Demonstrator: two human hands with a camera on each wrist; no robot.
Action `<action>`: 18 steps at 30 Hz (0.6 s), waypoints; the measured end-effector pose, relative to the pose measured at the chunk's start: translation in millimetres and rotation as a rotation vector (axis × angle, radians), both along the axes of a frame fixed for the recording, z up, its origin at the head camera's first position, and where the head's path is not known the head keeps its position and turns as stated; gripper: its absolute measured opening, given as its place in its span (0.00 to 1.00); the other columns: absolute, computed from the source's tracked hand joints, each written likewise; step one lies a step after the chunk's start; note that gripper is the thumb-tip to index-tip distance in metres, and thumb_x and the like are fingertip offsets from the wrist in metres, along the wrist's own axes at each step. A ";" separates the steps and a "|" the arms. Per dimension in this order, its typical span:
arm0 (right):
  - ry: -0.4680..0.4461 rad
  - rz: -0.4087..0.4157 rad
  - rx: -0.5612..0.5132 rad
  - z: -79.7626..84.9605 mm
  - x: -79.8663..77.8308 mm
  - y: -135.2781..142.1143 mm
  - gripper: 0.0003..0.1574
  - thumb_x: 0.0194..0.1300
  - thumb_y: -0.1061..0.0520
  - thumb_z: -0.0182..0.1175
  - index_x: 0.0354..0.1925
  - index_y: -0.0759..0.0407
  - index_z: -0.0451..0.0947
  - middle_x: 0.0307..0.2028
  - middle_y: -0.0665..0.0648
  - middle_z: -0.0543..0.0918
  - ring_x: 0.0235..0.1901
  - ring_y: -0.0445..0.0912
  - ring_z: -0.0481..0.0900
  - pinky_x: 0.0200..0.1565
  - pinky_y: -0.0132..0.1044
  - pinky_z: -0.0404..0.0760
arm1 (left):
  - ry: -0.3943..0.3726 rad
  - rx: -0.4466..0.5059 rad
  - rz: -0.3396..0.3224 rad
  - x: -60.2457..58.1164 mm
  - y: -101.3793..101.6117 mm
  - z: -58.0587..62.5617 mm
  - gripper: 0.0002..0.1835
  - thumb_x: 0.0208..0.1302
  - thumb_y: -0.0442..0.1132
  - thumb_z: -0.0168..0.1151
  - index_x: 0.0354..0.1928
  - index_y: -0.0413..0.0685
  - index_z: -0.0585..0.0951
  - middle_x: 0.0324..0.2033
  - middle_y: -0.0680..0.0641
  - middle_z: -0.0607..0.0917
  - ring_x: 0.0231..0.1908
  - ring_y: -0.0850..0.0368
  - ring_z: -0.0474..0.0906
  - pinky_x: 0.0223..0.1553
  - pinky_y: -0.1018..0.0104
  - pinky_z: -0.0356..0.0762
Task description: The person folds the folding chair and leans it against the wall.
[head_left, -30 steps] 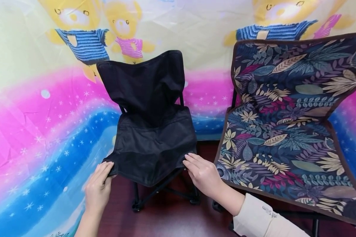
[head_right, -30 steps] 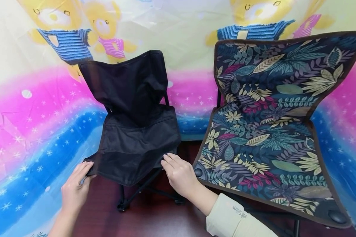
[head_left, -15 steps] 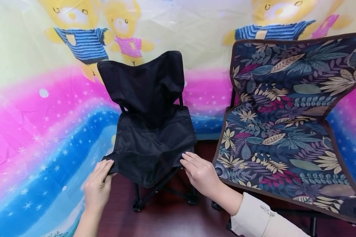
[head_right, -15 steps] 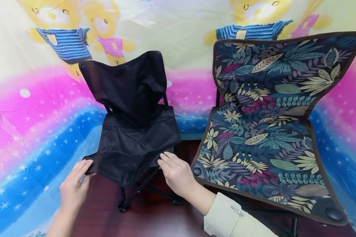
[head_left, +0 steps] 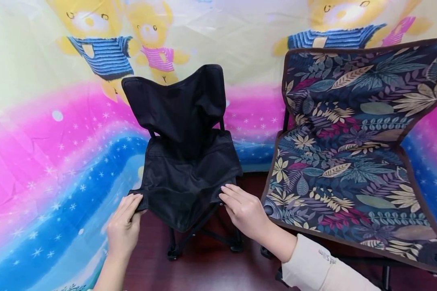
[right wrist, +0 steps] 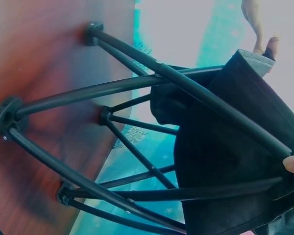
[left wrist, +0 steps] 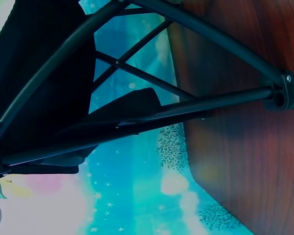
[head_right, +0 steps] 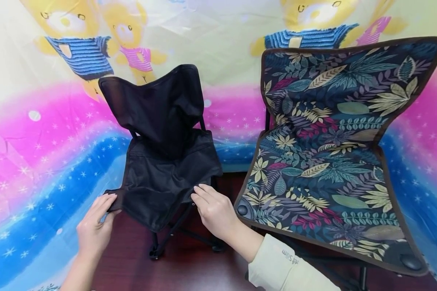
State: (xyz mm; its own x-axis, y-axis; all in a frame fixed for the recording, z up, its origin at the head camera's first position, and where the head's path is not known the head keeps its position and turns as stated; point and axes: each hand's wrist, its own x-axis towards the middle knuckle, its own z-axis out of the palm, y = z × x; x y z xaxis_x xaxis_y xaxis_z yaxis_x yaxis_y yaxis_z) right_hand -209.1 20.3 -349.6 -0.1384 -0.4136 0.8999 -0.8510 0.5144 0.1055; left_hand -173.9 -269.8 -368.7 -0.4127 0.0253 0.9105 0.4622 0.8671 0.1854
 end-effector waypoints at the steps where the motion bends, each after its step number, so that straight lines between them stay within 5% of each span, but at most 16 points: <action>1: -0.003 0.002 -0.001 0.5 0.0 0.1 0.13 0.43 0.69 0.63 0.33 0.66 0.80 0.36 0.62 0.80 0.40 0.50 0.77 0.42 0.38 0.75 | 0.009 -0.001 -0.004 -0.4 0.9 0.3 0.13 0.51 0.34 0.60 0.40 0.35 0.80 0.38 0.40 0.80 0.45 0.45 0.73 0.54 0.66 0.61; 6: -0.010 0.007 -0.006 2.8 0.1 0.0 0.20 0.34 0.70 0.67 0.33 0.66 0.80 0.36 0.62 0.80 0.40 0.50 0.77 0.42 0.38 0.75 | 0.031 0.001 -0.018 -1.8 4.7 1.8 0.14 0.47 0.29 0.62 0.39 0.34 0.80 0.37 0.40 0.81 0.45 0.45 0.73 0.54 0.65 0.62; 18: -0.069 0.027 -0.035 4.9 0.4 -0.5 0.12 0.45 0.68 0.63 0.34 0.66 0.80 0.37 0.62 0.80 0.42 0.50 0.77 0.43 0.38 0.74 | 0.064 0.007 -0.041 -4.0 12.2 4.9 0.14 0.54 0.37 0.58 0.40 0.35 0.80 0.38 0.41 0.81 0.43 0.43 0.74 0.53 0.62 0.63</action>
State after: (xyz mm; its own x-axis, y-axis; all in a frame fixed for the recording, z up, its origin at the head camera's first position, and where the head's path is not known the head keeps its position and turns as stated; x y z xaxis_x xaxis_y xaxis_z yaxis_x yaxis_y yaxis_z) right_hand -208.7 19.9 -344.8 -0.1894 -0.3861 0.9028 -0.8693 0.4934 0.0286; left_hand -177.9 -257.6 -363.9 -0.3519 0.0349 0.9354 0.5087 0.8460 0.1598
